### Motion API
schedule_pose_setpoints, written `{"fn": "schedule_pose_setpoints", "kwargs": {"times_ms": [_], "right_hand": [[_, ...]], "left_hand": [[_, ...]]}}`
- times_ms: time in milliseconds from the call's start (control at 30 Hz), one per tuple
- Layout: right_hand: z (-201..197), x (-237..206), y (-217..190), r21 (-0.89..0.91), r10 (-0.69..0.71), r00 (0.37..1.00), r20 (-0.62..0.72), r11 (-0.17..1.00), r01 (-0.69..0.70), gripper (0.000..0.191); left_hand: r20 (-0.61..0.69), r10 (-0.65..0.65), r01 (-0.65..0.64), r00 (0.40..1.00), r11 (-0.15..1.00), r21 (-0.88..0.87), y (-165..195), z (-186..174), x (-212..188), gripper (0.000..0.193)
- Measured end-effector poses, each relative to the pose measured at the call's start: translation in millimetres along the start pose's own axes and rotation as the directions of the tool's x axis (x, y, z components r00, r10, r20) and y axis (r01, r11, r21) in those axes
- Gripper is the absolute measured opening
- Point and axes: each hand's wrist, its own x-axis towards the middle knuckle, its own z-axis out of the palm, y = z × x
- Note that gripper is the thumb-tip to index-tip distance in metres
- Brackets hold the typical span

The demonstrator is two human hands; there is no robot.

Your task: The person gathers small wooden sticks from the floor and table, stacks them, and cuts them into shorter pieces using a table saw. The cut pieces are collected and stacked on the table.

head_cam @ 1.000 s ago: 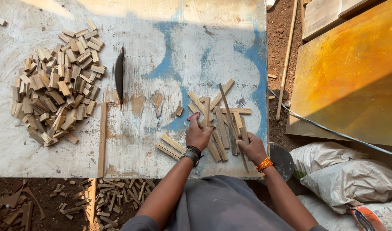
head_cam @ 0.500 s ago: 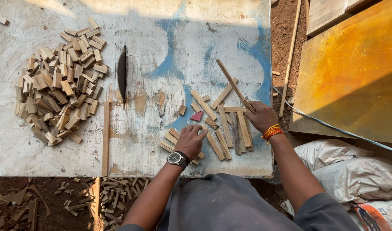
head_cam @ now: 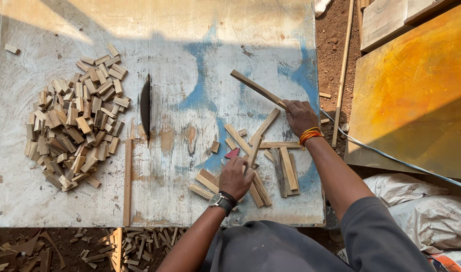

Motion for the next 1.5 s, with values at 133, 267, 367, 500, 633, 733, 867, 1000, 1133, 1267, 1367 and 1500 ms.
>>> {"fn": "schedule_pose_setpoints", "kwargs": {"times_ms": [133, 267, 367, 500, 633, 733, 867, 1000, 1133, 1267, 1367, 1500], "right_hand": [[1, 26, -1, -0.097, -0.057, 0.998, 0.006, 0.994, 0.057, 0.044], [12, 24, -5, -0.192, -0.412, 0.911, -0.013, 0.895, 0.402, 0.056], [24, 10, -7, -0.14, -0.568, 0.807, 0.165, 0.796, 0.589, 0.049], [22, -10, 0, -0.133, -0.484, 0.833, 0.267, 0.838, 0.529, 0.037], [1, -33, -6, 0.28, -0.351, 0.873, 0.338, 0.923, 0.262, 0.034], [0, -72, -39, 0.449, -0.304, 0.799, 0.519, 0.892, 0.048, 0.036], [28, -135, -111, 0.578, -0.368, 0.861, 0.352, 0.809, 0.11, 0.035], [37, -155, -135, 0.504, -0.243, 0.969, 0.05, 0.844, 0.185, 0.026], [39, -118, -126, 0.077, -0.039, 0.998, 0.057, 0.996, 0.035, 0.027], [53, -91, -121, -0.04, 0.061, 0.975, 0.215, 0.998, -0.054, 0.033], [64, -86, -115, 0.096, 0.111, 0.98, 0.165, 0.987, -0.128, 0.027], [58, -104, -106, 0.415, 0.152, 0.98, 0.126, 0.89, -0.192, 0.024]], "left_hand": [[0.192, 0.329, -0.374, 0.925, 0.879, 0.295, -52, -51, -6, 0.021], [0.421, 0.392, -0.55, 0.818, 0.748, 0.371, -78, -64, -5, 0.019], [0.393, 0.432, -0.569, 0.812, 0.735, 0.368, -86, -60, -10, 0.02], [0.387, 0.368, -0.508, 0.845, 0.778, 0.369, -85, -58, -19, 0.024], [0.102, 0.347, -0.362, 0.932, 0.877, 0.315, -65, -60, -28, 0.032], [-0.163, 0.223, -0.226, 0.961, 0.974, -0.003, -49, -62, -31, 0.049], [0.02, 0.471, -0.439, 0.882, 0.806, 0.397, -54, -60, -20, 0.048], [0.29, 0.311, -0.407, 0.905, 0.83, 0.38, -84, -52, -8, 0.045], [0.275, 0.324, -0.408, 0.905, 0.841, 0.355, -107, -46, -20, 0.055], [0.267, 0.288, -0.375, 0.919, 0.849, 0.373, -114, -40, -24, 0.053], [0.3, 0.272, -0.367, 0.914, 0.869, 0.331, -111, -36, -20, 0.049], [0.191, 0.345, -0.393, 0.919, 0.829, 0.396, -100, -43, -23, 0.051]]}}
